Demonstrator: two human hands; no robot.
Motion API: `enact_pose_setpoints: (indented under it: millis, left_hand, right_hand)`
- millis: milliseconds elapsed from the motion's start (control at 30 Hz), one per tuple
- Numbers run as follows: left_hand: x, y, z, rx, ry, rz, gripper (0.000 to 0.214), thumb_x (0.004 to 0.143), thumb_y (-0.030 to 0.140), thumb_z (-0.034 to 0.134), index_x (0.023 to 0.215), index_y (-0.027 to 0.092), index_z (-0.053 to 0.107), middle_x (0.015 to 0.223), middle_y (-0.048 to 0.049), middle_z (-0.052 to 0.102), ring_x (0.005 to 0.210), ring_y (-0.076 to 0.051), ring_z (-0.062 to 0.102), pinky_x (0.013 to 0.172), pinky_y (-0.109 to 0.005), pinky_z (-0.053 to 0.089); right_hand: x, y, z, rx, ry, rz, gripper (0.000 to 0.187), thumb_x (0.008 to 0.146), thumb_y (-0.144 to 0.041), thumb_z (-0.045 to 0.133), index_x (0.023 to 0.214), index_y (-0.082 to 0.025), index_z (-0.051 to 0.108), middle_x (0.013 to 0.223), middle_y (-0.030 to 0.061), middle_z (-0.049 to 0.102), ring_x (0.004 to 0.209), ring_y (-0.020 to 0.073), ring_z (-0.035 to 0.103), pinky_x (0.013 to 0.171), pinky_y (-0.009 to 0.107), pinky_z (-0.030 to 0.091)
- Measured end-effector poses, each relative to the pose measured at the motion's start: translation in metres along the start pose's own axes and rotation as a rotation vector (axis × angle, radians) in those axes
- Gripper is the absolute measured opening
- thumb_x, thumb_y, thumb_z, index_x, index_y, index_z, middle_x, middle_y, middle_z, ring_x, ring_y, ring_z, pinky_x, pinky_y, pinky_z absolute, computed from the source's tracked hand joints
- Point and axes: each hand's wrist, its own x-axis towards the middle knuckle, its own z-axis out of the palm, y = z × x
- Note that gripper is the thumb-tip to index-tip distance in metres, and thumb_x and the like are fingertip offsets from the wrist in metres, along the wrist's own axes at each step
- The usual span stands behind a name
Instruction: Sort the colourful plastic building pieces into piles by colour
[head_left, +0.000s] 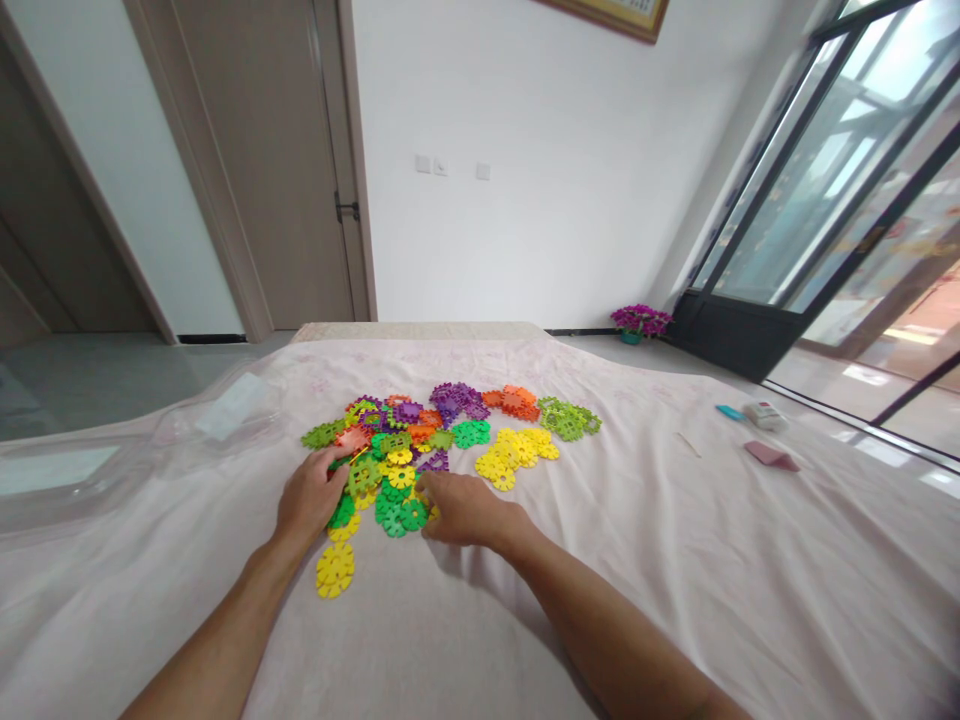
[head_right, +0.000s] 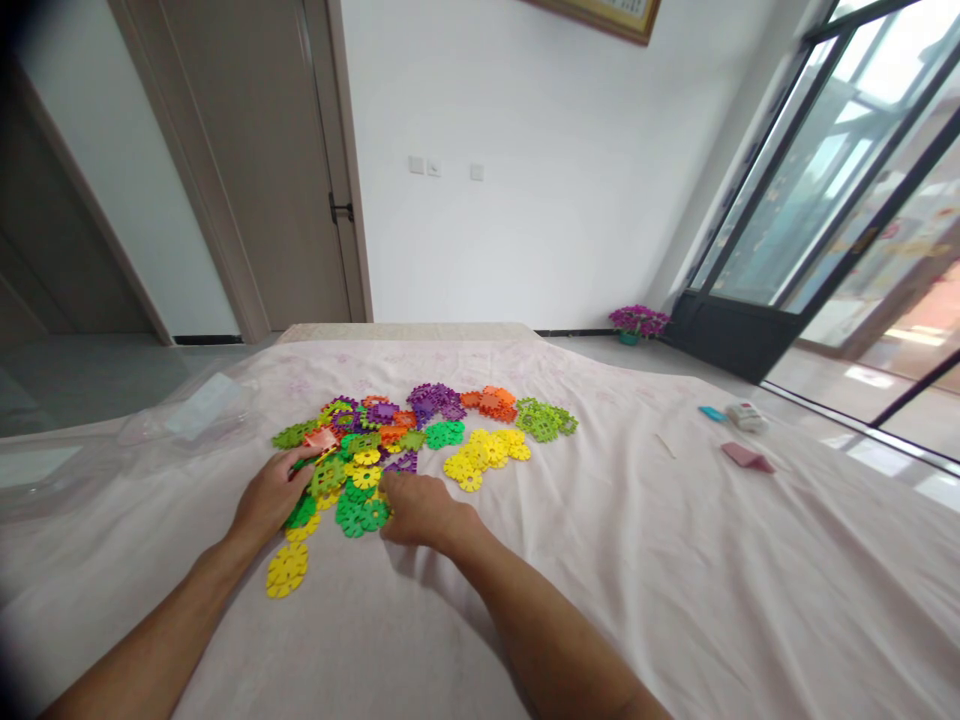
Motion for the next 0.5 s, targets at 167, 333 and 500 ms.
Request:
enact_pose_setpoints:
  millis: [167, 333, 500]
  left_hand:
    - [0.001, -0.003, 0.002, -0.007, -0.001, 0.001, 0.041, 0.089, 0.034, 0.044, 0.120, 0.022, 0.069, 0.126, -0.0072, 0.066, 0.117, -0.024, 0.061, 0.101, -0.037, 0.046]
    - [0.002, -0.005, 0.003, -0.022, -0.003, 0.004, 0.041, 0.089, 0.035, 0.045, 0.120, 0.022, 0.069, 0.126, -0.0077, 0.066, 0.117, -0.025, 0.061, 0.101, -0.037, 0.046]
    - [0.001, -0.003, 0.002, -0.021, -0.014, -0.018, 0.041, 0.089, 0.035, 0.045, 0.120, 0.024, 0.069, 0.128, -0.0062, 0.065, 0.119, -0.024, 0.060, 0.101, -0.037, 0.046]
  right_hand:
    - [0.003, 0.005, 0.001, 0.044, -0.015, -0.020, 0.039, 0.079, -0.027, 0.068, 0.118, -0.025, 0.067, 0.107, 0.0056, 0.074, 0.096, 0.0244, 0.069, 0.070, 0.028, 0.043]
    - [0.013, 0.022, 0.005, 0.127, 0.037, -0.042, 0.025, 0.077, -0.022, 0.071, 0.102, -0.024, 0.074, 0.101, 0.0024, 0.075, 0.091, 0.0199, 0.068, 0.071, 0.025, 0.044]
    - [0.025, 0.046, 0.006, 0.589, 0.074, -0.020, 0.022, 0.085, -0.017, 0.056, 0.094, -0.019, 0.075, 0.083, 0.0006, 0.071, 0.069, 0.0133, 0.064, 0.060, 0.022, 0.050]
